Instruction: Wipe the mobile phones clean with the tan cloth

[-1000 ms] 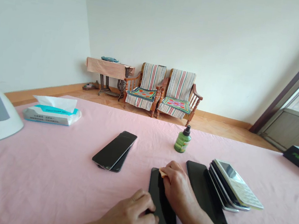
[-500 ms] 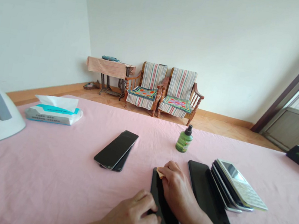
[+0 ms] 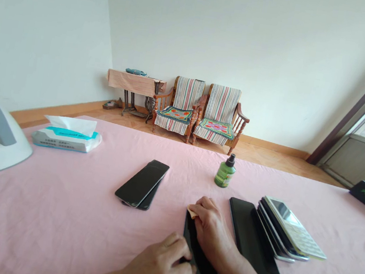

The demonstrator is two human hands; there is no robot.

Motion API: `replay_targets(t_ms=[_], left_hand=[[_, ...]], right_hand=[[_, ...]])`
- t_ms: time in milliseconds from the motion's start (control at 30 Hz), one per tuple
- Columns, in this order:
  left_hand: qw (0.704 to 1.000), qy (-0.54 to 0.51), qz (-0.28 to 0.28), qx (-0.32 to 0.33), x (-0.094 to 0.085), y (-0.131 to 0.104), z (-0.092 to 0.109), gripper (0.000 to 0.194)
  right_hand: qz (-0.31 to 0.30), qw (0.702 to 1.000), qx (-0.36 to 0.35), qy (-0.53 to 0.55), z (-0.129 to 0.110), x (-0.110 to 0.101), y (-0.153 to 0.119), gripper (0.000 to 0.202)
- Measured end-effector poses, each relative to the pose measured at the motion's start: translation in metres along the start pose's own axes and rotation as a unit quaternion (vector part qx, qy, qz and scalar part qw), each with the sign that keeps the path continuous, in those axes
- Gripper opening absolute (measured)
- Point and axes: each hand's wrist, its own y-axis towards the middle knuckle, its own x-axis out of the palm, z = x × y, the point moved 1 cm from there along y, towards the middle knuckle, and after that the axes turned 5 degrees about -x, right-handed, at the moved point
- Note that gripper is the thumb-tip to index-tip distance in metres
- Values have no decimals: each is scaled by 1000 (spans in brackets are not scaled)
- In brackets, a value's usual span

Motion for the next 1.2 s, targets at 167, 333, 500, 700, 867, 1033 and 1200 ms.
replay_targets(t_ms=[167, 333, 500, 700, 867, 1033, 1200], left_hand=[[1000, 15, -13, 4, -7, 2, 4, 20], [999, 10, -36, -7, -10, 2, 4, 17], [1000, -1, -1, -3, -4, 0, 0, 17], [998, 0, -55, -26, -26, 5, 13, 23], [999, -3, -36, -12, -19, 4, 10, 26], [999, -1, -34, -9, -9, 1, 4, 34], [1000, -9, -7, 8, -7, 0, 3, 35]], right_hand=[[7, 1000, 2, -11, 2, -2, 0, 34], [-4, 1000, 0, 0, 0, -2, -1, 33], [-6, 1000, 12, -1, -1, -3, -1, 33], [-15, 1000, 8, 9, -2, -2, 0, 31], [-14, 1000, 14, 6, -2, -2, 1, 33], [-11, 1000, 21, -5, -3, -1, 0, 31], [-22, 1000, 18, -8, -5, 1, 0, 31]])
